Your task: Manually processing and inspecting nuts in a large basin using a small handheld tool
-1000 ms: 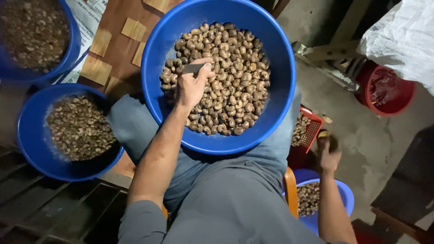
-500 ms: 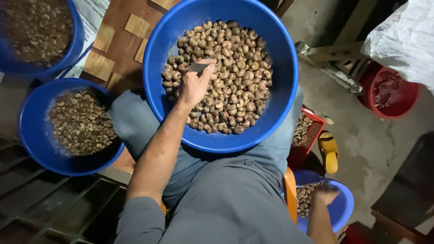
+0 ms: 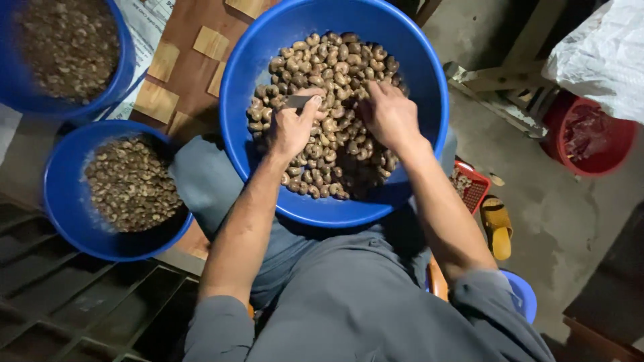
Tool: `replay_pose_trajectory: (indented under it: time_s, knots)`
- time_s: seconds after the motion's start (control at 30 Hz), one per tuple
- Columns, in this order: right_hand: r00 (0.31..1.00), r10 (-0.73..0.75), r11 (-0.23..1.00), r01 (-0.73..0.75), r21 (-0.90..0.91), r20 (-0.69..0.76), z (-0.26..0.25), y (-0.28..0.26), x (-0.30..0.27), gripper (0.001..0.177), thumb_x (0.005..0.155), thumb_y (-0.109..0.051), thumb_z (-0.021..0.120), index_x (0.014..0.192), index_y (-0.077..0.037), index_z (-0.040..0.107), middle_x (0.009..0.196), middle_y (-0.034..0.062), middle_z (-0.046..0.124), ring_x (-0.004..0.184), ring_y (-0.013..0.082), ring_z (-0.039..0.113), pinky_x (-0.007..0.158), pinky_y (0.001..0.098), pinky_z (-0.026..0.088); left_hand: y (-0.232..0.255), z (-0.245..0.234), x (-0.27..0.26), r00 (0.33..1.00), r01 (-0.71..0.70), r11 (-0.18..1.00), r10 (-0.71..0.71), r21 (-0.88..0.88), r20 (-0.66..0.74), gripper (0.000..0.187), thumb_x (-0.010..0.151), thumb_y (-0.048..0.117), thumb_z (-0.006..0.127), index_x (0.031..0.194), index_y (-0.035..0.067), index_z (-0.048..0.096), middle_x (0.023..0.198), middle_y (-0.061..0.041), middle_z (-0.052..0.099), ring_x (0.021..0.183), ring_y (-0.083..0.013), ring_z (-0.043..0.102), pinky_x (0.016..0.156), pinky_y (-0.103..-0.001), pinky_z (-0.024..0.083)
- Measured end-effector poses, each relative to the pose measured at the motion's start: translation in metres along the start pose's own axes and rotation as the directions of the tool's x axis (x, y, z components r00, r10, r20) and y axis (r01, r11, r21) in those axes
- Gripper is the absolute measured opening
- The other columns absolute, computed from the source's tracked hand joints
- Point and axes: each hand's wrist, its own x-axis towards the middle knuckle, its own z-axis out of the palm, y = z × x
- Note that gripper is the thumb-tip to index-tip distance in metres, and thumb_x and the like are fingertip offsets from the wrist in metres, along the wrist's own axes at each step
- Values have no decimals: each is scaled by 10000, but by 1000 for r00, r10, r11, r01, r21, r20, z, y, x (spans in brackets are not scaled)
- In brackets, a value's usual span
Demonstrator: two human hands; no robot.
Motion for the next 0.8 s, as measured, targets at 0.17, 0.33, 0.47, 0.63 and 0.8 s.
replay_pose_trajectory:
  time_s: [0.17, 0.33, 0.47, 0.63, 0.8]
  knots:
    - [982, 107, 961, -62, -268, 157, 67, -10, 3, 299, 946, -326, 604, 1204, -175, 600, 1053, 48, 640, 969, 266, 657, 678, 385, 591, -27, 13, 14, 999, -28, 999, 28, -19, -19, 216, 986, 374, 642, 1154, 325, 770, 817, -67, 795, 824, -187, 786, 669, -317, 653]
    - [955, 164, 855, -262, 448, 246, 3, -35, 8, 383, 915, -236, 741, 1212, -63, 570, 1089, 161, 632, 1018, 407, 648, 766, 521, 593, -5, 18, 5, 992, -120, 970, 124, -212, 4, 212, 996, 271, 671, 1161, 182, 770, 953, -181, 784, 898, -258, 782, 771, -392, 654]
    - [956, 174, 235, -274, 933, 237, 7, -46, 10, 302, 1032, -135, 712, 1276, -45, 559, 968, 141, 690, 840, 198, 701, 708, 343, 622, -9, 9, 15, 965, -245, 939, 261, -240, 36, 181, 1028, 271, 690, 1157, 186, 784, 965, -175, 782, 950, -297, 763, 776, -400, 651]
    - [967, 120, 60, -233, 971, 225, 1, -55, 10, 317, 1034, -52, 668, 1315, 16, 538, 951, 182, 715, 776, 202, 743, 674, 326, 636, 7, 4, 7, 957, -242, 924, 278, -295, 87, 214, 1038, 296, 684, 1188, 169, 767, 964, -155, 786, 950, -252, 762, 812, -413, 660]
    - [979, 105, 51, -178, 983, 172, -13, -58, 11, 450, 1015, -17, 690, 1423, 25, 502, 991, 193, 712, 803, 223, 749, 736, 353, 640, 2, 3, 7, 926, -301, 866, 365, -400, 93, 194, 1038, 203, 688, 1168, 76, 757, 965, -163, 776, 927, -194, 742, 814, -365, 657]
